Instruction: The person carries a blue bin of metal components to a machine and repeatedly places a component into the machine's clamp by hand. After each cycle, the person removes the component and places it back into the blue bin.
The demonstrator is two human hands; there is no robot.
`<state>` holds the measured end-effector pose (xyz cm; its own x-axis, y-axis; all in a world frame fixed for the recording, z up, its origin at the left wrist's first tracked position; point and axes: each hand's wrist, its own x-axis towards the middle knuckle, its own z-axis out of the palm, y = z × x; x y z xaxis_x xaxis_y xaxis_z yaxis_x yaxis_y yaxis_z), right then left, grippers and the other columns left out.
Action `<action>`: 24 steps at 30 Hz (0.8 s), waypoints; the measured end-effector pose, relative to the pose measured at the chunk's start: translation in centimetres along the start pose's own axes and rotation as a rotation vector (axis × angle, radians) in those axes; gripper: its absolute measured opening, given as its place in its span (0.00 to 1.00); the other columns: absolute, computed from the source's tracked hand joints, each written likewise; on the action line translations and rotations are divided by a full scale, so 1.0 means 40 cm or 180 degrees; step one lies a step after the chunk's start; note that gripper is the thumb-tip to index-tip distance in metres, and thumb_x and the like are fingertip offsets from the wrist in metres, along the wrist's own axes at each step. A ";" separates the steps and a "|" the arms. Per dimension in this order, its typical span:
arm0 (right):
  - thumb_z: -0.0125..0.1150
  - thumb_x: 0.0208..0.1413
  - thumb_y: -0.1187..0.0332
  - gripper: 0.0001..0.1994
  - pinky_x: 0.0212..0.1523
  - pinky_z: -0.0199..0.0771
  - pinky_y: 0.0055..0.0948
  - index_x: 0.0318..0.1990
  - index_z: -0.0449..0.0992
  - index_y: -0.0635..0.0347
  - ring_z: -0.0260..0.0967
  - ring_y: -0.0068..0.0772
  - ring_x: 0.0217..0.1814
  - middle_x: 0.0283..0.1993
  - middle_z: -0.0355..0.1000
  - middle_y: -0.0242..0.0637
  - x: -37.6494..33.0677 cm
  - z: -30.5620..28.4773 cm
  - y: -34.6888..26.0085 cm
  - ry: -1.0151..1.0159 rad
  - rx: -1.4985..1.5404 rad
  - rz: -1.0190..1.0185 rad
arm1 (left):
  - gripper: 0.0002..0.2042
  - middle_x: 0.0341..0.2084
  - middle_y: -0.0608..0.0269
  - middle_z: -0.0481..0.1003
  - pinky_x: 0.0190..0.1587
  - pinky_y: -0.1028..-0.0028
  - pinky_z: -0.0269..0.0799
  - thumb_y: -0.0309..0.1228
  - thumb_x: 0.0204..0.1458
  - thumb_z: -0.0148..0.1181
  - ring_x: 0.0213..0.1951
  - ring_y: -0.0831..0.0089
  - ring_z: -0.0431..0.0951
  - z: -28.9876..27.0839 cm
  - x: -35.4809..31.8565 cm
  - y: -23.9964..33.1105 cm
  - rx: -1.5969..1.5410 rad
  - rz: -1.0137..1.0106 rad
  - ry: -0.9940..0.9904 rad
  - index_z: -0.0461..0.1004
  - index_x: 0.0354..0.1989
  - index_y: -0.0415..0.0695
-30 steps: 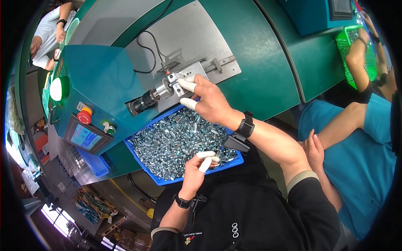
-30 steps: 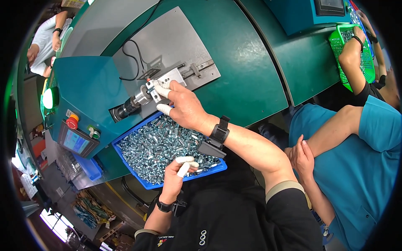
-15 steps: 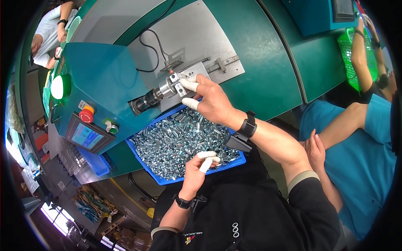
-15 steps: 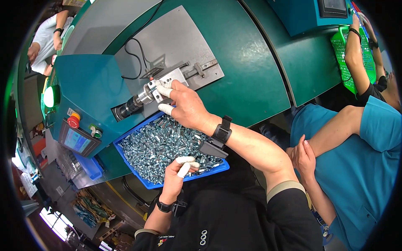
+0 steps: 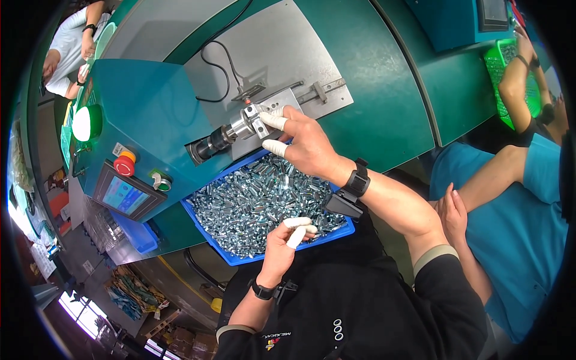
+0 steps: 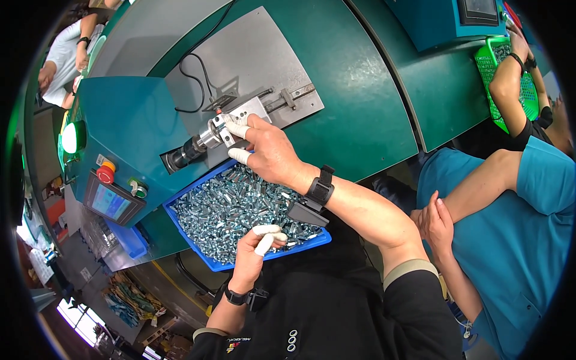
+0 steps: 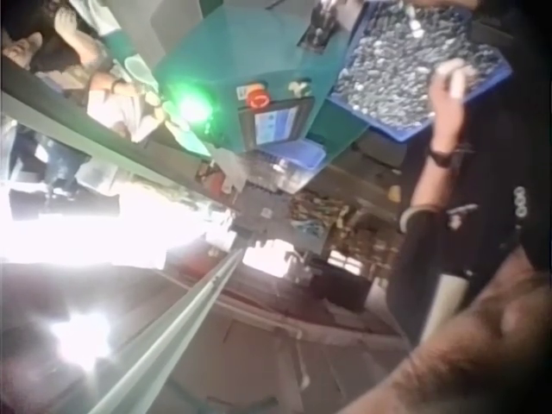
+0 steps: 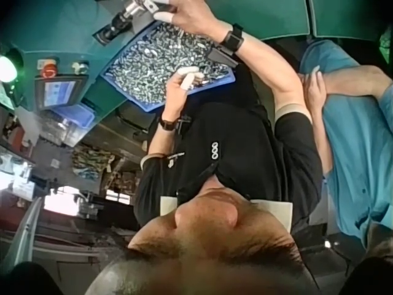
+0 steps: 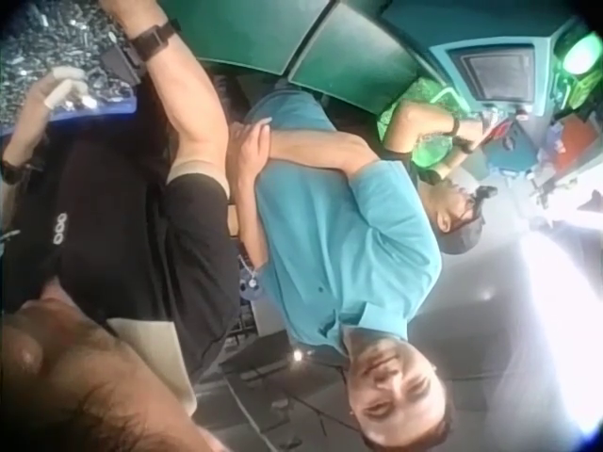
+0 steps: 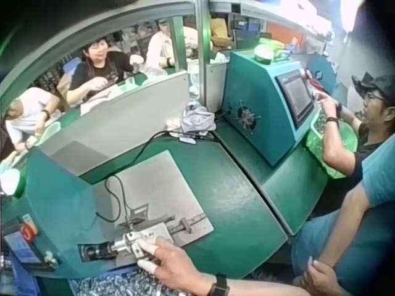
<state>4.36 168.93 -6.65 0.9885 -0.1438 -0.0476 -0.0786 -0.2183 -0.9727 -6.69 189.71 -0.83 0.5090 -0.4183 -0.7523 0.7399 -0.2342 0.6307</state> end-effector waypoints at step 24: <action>0.67 0.54 0.73 0.26 0.42 0.78 0.26 0.62 0.72 0.56 0.75 0.32 0.49 0.46 0.71 0.39 0.005 -0.020 -0.021 -0.0098 0.0487 0.0353 | 0.11 0.40 0.59 0.81 0.45 0.74 0.75 0.27 0.63 0.54 0.41 0.72 0.81 -0.011 -0.002 0.037 0.0185 0.0071 -0.0052 0.75 0.52 0.39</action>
<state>4.52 168.29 -5.66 0.9785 -0.1288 -0.1610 -0.1689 -0.0531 -0.9842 -5.45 189.81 0.08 0.5173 -0.4381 -0.7351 0.7014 -0.2750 0.6576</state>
